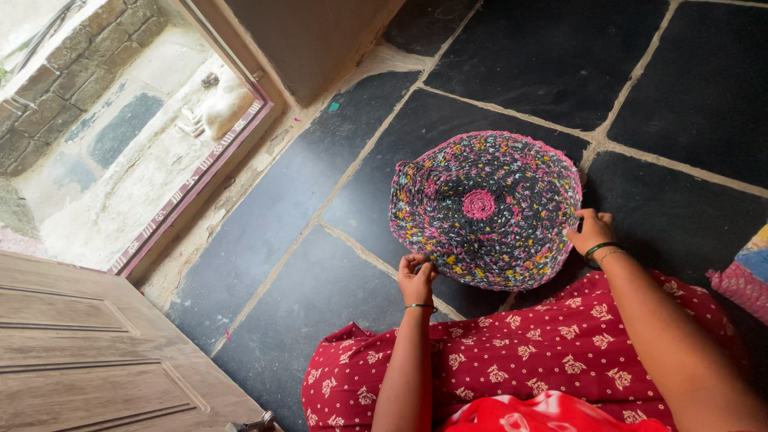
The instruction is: The person folds several circular and semi-circular woven mats by hand and stacks them on the floor.
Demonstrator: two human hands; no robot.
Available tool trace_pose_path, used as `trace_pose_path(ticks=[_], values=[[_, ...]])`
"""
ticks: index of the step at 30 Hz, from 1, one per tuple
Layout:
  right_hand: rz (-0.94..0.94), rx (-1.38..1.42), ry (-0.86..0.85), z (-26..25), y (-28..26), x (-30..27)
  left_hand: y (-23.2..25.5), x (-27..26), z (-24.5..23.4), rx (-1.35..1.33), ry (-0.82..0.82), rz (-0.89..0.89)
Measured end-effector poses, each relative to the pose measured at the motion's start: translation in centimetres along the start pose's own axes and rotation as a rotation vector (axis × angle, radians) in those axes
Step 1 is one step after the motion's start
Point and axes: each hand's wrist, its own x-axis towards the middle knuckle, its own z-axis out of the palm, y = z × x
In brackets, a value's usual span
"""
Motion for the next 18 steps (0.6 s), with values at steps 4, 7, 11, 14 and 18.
trace_pose_path(ticks=[4, 7, 11, 14, 18], values=[[-0.067, -0.015, 0.128, 0.5, -0.5, 0.1, -0.3, -0.7, -1.5, 0.447, 0.171, -0.236], [-0.053, -0.011, 0.154, 0.9, -1.1, 0.3, -0.3, -1.1, -1.9, 0.905, 0.247, -0.364], [0.020, -0.039, 0.160, 1.0, -1.0, 0.3, 0.2, -1.0, -1.6, 1.010, 0.312, -0.311], [0.080, -0.105, 0.146, 1.0, -1.2, 0.8, 0.8, -1.4, -1.0, 0.986, 0.323, -0.264], [0.174, -0.078, 0.083, 1.2, -1.6, 0.9, 1.3, -1.7, -0.3, 1.071, 0.276, -0.240]])
